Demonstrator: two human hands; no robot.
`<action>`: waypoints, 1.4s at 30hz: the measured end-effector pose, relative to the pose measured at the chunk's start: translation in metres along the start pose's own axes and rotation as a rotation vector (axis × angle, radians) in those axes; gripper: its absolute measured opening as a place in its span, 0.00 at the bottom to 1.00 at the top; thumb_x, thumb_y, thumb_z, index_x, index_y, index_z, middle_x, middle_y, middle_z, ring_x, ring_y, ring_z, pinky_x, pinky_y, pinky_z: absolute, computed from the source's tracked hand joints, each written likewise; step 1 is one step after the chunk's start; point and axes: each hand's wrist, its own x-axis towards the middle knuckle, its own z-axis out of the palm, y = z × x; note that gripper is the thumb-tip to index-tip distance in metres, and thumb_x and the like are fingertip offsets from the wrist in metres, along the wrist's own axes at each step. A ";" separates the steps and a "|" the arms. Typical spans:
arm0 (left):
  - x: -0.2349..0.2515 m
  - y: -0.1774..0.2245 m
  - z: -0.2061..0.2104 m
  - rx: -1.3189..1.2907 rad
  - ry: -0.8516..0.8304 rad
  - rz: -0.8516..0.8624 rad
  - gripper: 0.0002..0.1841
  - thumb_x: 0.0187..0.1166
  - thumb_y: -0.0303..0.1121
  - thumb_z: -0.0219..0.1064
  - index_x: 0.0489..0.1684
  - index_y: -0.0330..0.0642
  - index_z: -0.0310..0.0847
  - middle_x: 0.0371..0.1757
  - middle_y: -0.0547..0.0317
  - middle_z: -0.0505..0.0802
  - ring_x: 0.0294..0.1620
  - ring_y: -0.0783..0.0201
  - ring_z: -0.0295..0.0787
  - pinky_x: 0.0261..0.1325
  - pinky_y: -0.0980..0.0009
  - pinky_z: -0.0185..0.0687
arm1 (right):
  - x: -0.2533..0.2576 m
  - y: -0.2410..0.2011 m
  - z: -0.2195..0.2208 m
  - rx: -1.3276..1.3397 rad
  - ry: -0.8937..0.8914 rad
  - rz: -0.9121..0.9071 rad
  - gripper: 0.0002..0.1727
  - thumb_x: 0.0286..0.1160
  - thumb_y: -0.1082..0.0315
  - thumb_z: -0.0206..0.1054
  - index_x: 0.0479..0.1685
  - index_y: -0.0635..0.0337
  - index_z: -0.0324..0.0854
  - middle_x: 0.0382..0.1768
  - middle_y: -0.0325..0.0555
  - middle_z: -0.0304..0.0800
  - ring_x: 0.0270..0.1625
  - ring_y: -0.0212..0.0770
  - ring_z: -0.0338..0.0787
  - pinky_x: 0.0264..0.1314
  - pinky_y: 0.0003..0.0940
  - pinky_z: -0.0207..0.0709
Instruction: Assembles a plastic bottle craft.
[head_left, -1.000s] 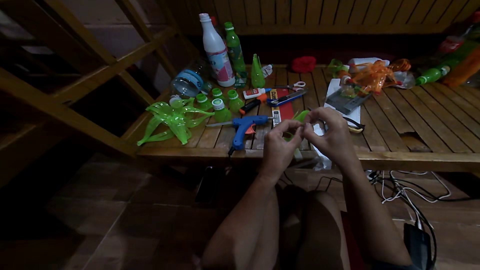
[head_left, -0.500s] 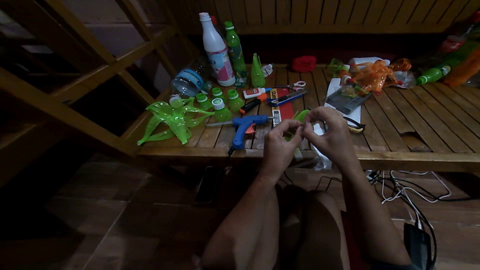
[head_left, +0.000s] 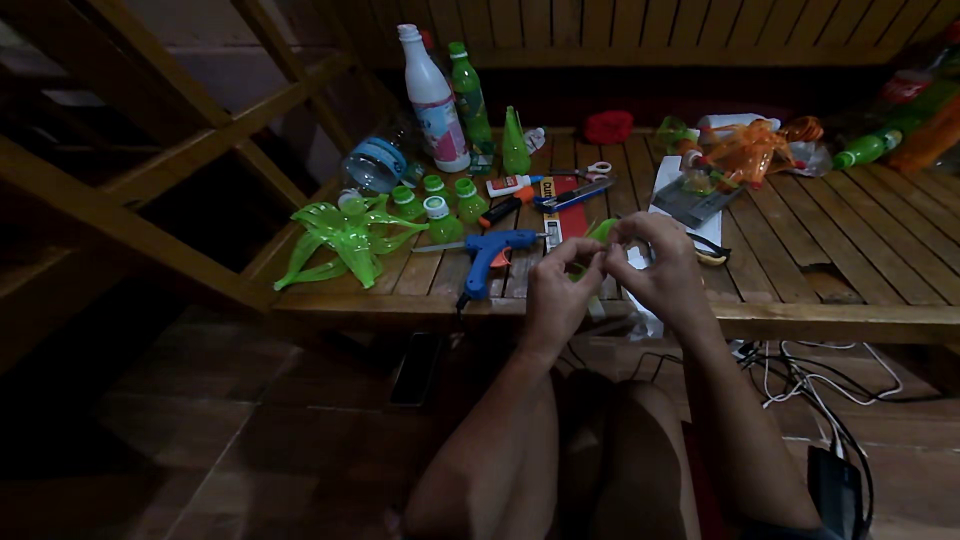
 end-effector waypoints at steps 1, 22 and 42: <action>0.000 0.000 0.000 0.001 0.000 -0.002 0.06 0.78 0.26 0.71 0.46 0.35 0.87 0.43 0.59 0.92 0.41 0.77 0.88 0.46 0.81 0.84 | 0.000 0.000 -0.001 0.006 -0.006 0.004 0.09 0.67 0.68 0.69 0.39 0.65 0.87 0.34 0.49 0.90 0.41 0.49 0.89 0.62 0.62 0.70; 0.005 0.003 -0.004 -0.064 -0.009 -0.134 0.05 0.82 0.28 0.69 0.47 0.37 0.88 0.42 0.63 0.92 0.39 0.78 0.87 0.44 0.80 0.84 | -0.027 0.013 0.016 0.422 0.002 0.261 0.13 0.72 0.71 0.69 0.52 0.67 0.81 0.35 0.39 0.84 0.39 0.25 0.83 0.48 0.23 0.79; 0.018 0.012 -0.087 0.428 0.066 -0.158 0.17 0.90 0.40 0.60 0.64 0.39 0.86 0.59 0.48 0.92 0.53 0.56 0.91 0.57 0.54 0.86 | -0.019 0.023 0.034 0.533 0.086 0.345 0.07 0.79 0.69 0.68 0.45 0.65 0.87 0.39 0.40 0.89 0.41 0.25 0.85 0.50 0.23 0.81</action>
